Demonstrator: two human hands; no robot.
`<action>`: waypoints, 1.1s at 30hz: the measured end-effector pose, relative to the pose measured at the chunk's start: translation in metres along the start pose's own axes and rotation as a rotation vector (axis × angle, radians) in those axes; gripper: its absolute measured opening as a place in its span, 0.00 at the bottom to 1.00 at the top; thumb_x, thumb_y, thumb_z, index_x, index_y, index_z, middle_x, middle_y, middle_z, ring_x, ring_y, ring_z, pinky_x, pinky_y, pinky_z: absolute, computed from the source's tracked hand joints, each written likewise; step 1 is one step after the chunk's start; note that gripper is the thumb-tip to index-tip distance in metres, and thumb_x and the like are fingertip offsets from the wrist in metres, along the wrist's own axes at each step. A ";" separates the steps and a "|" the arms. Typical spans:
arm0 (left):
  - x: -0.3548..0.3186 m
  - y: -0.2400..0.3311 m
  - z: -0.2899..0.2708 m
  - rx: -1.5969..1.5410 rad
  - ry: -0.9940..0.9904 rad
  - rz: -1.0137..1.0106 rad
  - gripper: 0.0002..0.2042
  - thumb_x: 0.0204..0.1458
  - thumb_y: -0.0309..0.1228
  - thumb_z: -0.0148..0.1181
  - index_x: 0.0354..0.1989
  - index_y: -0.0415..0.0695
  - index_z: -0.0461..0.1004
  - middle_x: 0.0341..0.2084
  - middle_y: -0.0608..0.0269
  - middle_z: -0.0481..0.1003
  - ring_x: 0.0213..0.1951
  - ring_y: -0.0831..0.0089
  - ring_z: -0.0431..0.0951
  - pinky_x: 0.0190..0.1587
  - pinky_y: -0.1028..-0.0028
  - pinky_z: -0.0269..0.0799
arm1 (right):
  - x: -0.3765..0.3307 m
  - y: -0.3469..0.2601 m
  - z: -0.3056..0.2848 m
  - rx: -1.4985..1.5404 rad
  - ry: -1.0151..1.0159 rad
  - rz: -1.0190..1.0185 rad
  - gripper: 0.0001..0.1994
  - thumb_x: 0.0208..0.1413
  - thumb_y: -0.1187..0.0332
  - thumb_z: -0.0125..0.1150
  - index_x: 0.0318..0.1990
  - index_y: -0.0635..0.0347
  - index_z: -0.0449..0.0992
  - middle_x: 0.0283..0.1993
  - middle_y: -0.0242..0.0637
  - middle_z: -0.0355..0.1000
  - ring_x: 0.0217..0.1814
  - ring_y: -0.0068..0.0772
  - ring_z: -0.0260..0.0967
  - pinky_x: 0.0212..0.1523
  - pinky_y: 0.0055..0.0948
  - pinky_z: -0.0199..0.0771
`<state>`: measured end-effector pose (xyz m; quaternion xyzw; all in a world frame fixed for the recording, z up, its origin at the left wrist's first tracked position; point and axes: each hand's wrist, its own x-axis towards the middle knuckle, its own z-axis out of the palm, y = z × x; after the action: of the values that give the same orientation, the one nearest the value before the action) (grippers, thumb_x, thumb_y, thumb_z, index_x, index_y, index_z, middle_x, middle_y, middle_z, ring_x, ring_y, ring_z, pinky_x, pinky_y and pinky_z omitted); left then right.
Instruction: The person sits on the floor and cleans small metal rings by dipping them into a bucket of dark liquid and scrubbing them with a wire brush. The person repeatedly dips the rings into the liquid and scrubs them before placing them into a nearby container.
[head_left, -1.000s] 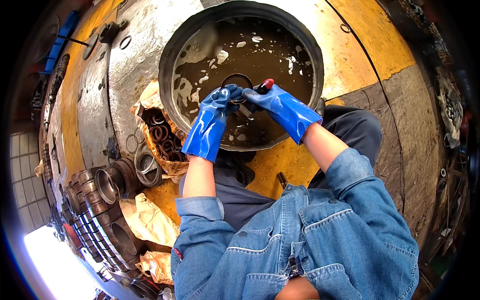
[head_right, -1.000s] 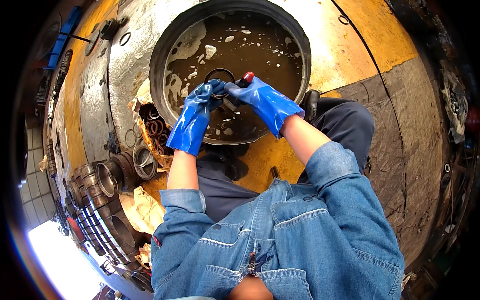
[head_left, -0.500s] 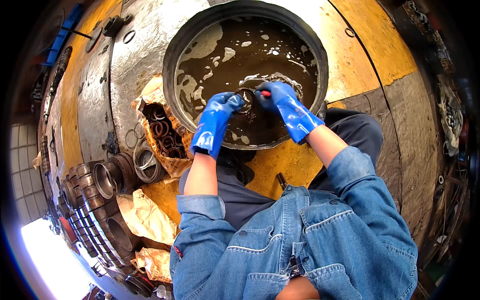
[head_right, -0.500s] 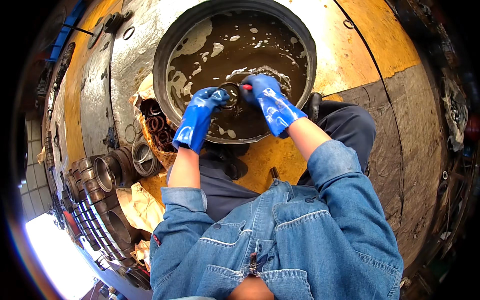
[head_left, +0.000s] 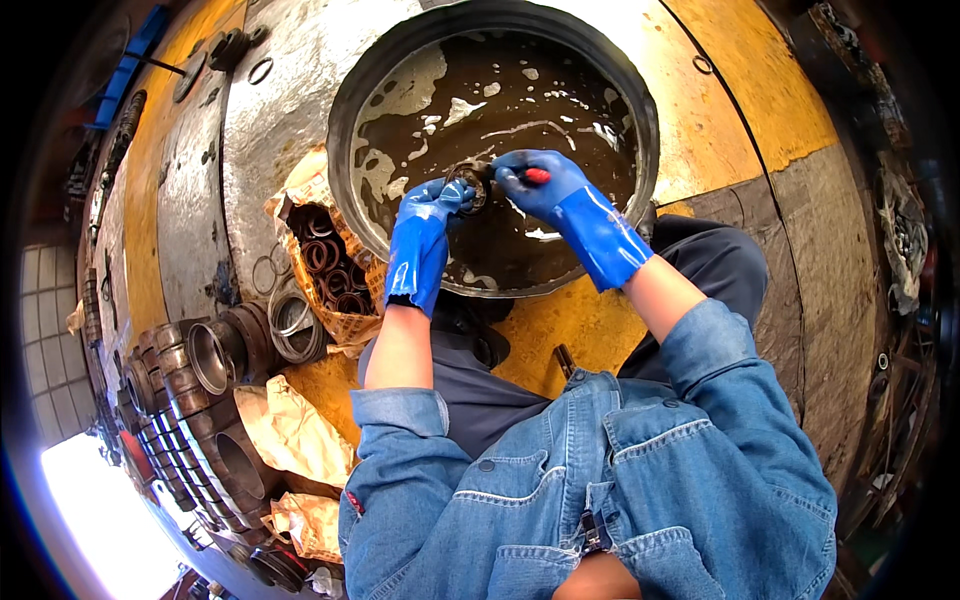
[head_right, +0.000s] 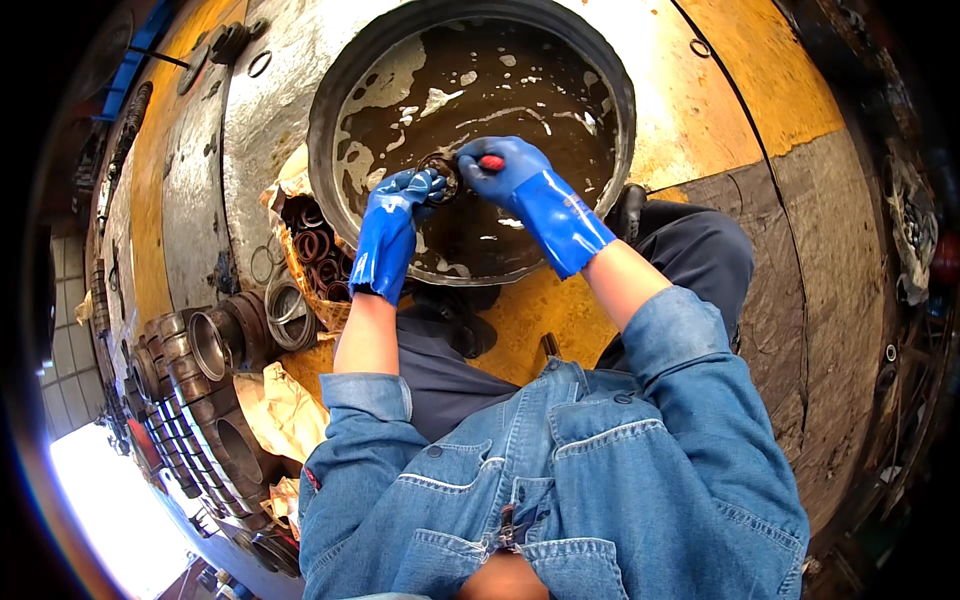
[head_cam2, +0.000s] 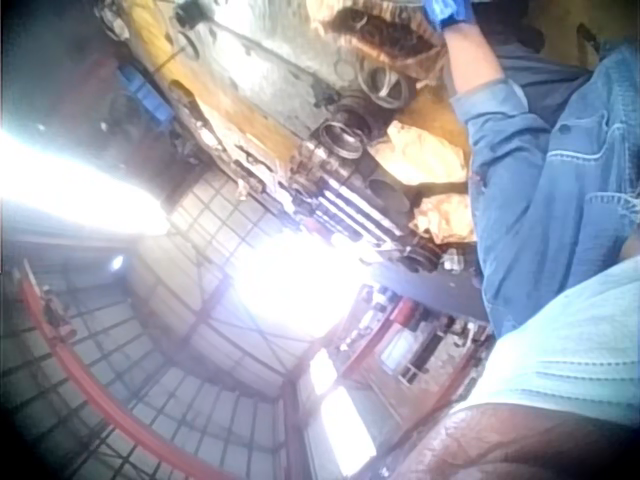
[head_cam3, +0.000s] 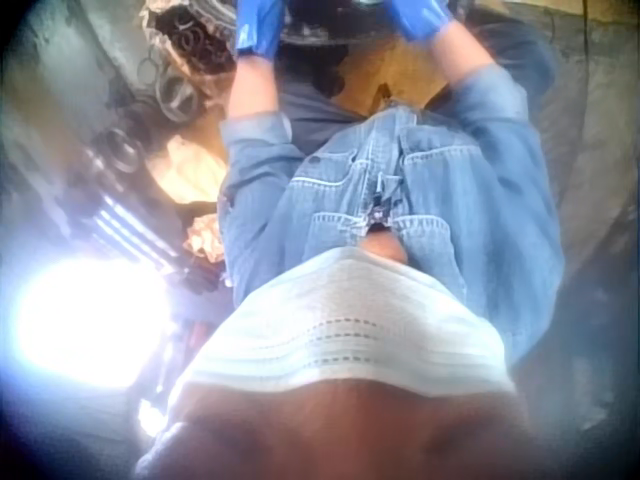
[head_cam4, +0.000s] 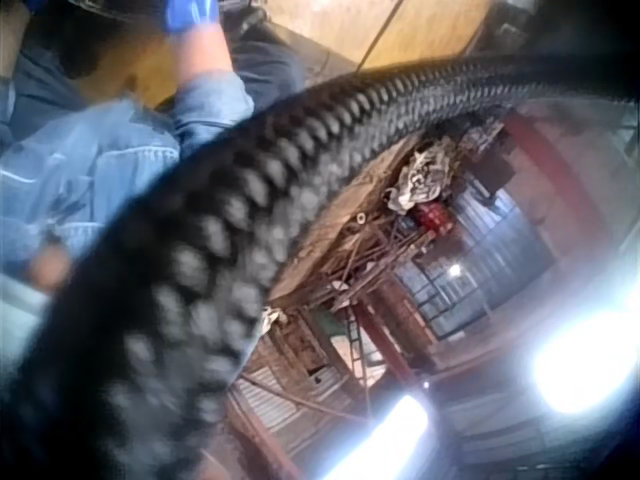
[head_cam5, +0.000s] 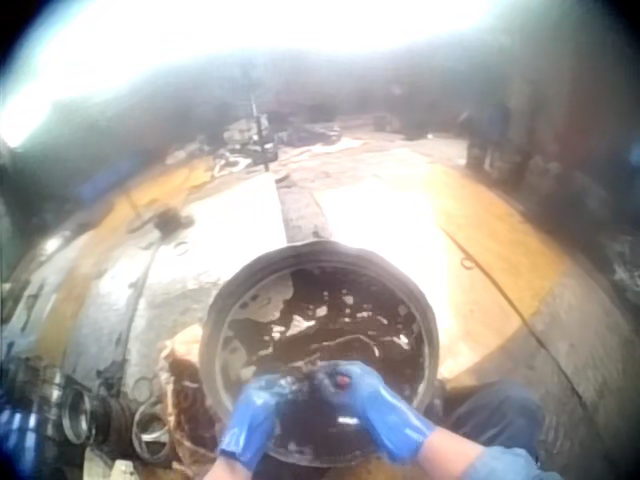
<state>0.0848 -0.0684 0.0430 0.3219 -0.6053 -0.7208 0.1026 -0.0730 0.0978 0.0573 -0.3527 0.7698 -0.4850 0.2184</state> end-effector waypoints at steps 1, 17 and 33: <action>-0.003 0.007 0.003 0.048 0.042 -0.051 0.13 0.67 0.39 0.68 0.50 0.43 0.85 0.42 0.67 0.88 0.42 0.79 0.84 0.47 0.75 0.75 | 0.001 0.000 -0.005 -0.090 -0.046 0.070 0.12 0.63 0.60 0.67 0.49 0.49 0.89 0.47 0.42 0.87 0.51 0.45 0.86 0.56 0.39 0.85; 0.010 -0.008 -0.003 0.162 0.082 0.011 0.19 0.68 0.41 0.68 0.54 0.37 0.84 0.42 0.63 0.88 0.43 0.76 0.85 0.48 0.73 0.78 | 0.015 -0.013 -0.003 -0.021 -0.137 0.446 0.15 0.60 0.54 0.67 0.44 0.54 0.88 0.37 0.39 0.85 0.37 0.35 0.80 0.43 0.37 0.80; 0.008 -0.010 -0.011 0.180 0.130 0.023 0.18 0.67 0.41 0.68 0.55 0.39 0.85 0.43 0.63 0.87 0.44 0.74 0.84 0.51 0.70 0.77 | 0.003 -0.020 -0.006 0.142 -0.139 0.413 0.16 0.59 0.50 0.65 0.36 0.52 0.88 0.32 0.35 0.82 0.35 0.30 0.79 0.45 0.33 0.80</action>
<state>0.0876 -0.0790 0.0301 0.3689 -0.6631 -0.6400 0.1207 -0.0722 0.0932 0.0779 -0.2040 0.7728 -0.4574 0.3898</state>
